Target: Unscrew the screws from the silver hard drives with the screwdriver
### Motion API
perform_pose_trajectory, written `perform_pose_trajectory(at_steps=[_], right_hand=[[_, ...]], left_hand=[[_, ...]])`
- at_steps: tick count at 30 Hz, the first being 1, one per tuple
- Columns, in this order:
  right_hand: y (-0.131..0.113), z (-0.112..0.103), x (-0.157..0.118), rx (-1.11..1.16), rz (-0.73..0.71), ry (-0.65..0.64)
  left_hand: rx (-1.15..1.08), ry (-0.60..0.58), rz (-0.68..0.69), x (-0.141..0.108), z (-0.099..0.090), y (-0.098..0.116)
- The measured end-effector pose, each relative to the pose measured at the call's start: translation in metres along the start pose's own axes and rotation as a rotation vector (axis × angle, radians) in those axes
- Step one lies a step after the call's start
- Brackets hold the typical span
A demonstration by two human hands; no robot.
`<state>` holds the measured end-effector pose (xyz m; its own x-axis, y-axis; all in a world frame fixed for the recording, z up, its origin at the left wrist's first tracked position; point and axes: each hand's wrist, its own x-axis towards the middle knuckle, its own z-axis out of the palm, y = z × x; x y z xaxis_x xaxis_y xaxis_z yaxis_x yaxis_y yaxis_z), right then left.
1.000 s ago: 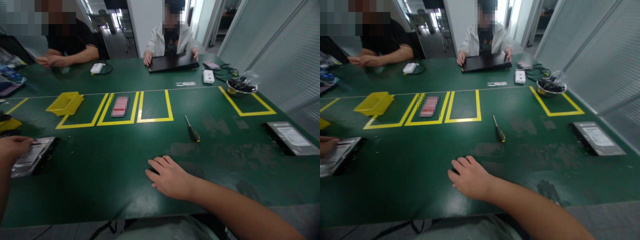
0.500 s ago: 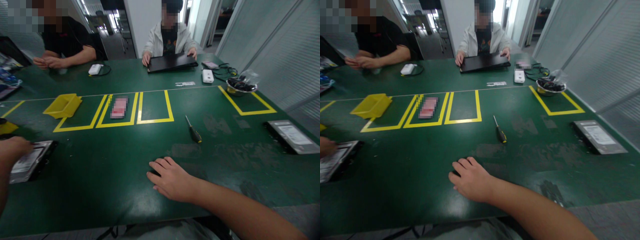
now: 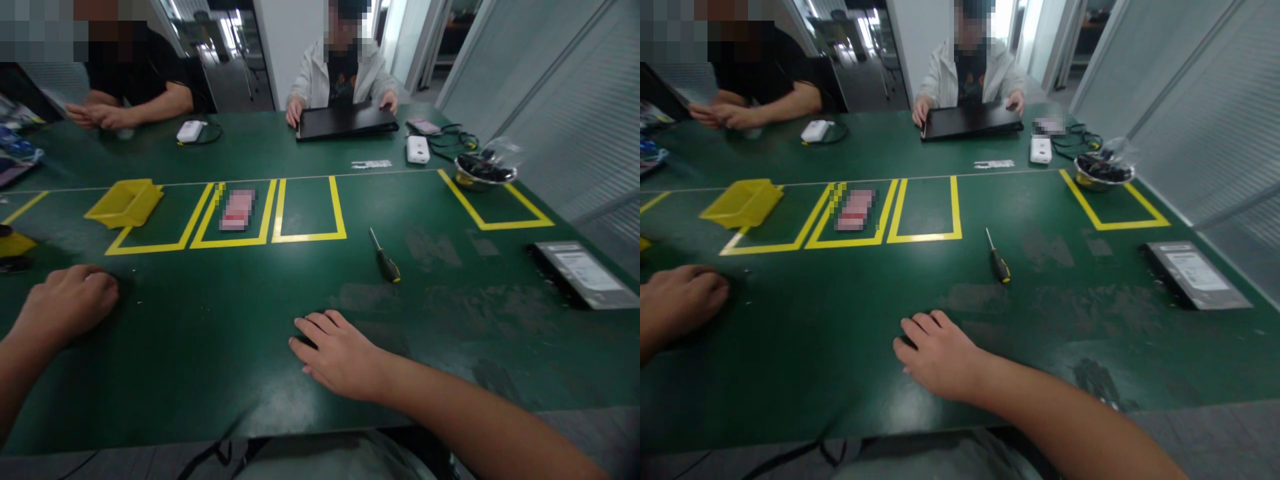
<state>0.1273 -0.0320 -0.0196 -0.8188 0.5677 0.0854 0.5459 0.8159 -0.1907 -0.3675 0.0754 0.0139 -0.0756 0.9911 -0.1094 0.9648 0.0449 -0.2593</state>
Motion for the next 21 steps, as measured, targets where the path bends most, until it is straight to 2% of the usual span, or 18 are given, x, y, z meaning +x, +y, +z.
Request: perform_pose_trajectory(at_steps=[2, 3, 4, 5, 8, 11, 13, 15, 17, 18, 20, 21], right_hand=[[-0.001, -0.002, -0.001, 0.012, -0.007, 0.001], [-0.002, -0.004, -0.002, 0.022, -0.010, 0.000], [-0.002, -0.006, -0.003, 0.034, -0.011, -0.001], [-0.002, -0.009, -0.005, 0.047, -0.009, -0.001], [0.009, -0.023, -0.017, 0.065, 0.042, 0.029], [0.042, -0.042, -0.048, -0.005, 0.207, 0.125], [0.078, -0.058, -0.082, -0.115, 0.407, 0.201], [0.122, -0.073, -0.127, -0.256, 0.644, 0.239], [0.168, -0.085, -0.178, -0.401, 0.900, 0.172], [0.189, -0.090, -0.205, -0.443, 1.047, 0.097], [0.225, -0.097, -0.254, -0.431, 1.331, -0.027], [0.239, -0.098, -0.276, -0.417, 1.421, -0.046]], left_hand=[[0.125, 0.000, 0.060, -0.004, -0.001, 0.010], [0.115, 0.050, 0.079, -0.006, -0.003, 0.020], [0.075, 0.103, 0.091, -0.008, -0.007, 0.035], [0.007, 0.081, 0.134, -0.012, -0.013, 0.054], [-0.230, 0.018, 0.309, -0.031, -0.032, 0.132], [-0.348, -0.008, 0.639, -0.060, -0.046, 0.216], [-0.362, 0.043, 0.842, -0.079, -0.049, 0.261], [-0.359, 0.103, 0.950, -0.094, -0.049, 0.294], [-0.359, 0.151, 1.009, -0.102, -0.049, 0.318], [-0.351, 0.173, 1.019, -0.104, -0.049, 0.327], [-0.342, 0.194, 1.035, -0.106, -0.048, 0.340], [-0.343, 0.194, 1.040, -0.107, -0.048, 0.345]])
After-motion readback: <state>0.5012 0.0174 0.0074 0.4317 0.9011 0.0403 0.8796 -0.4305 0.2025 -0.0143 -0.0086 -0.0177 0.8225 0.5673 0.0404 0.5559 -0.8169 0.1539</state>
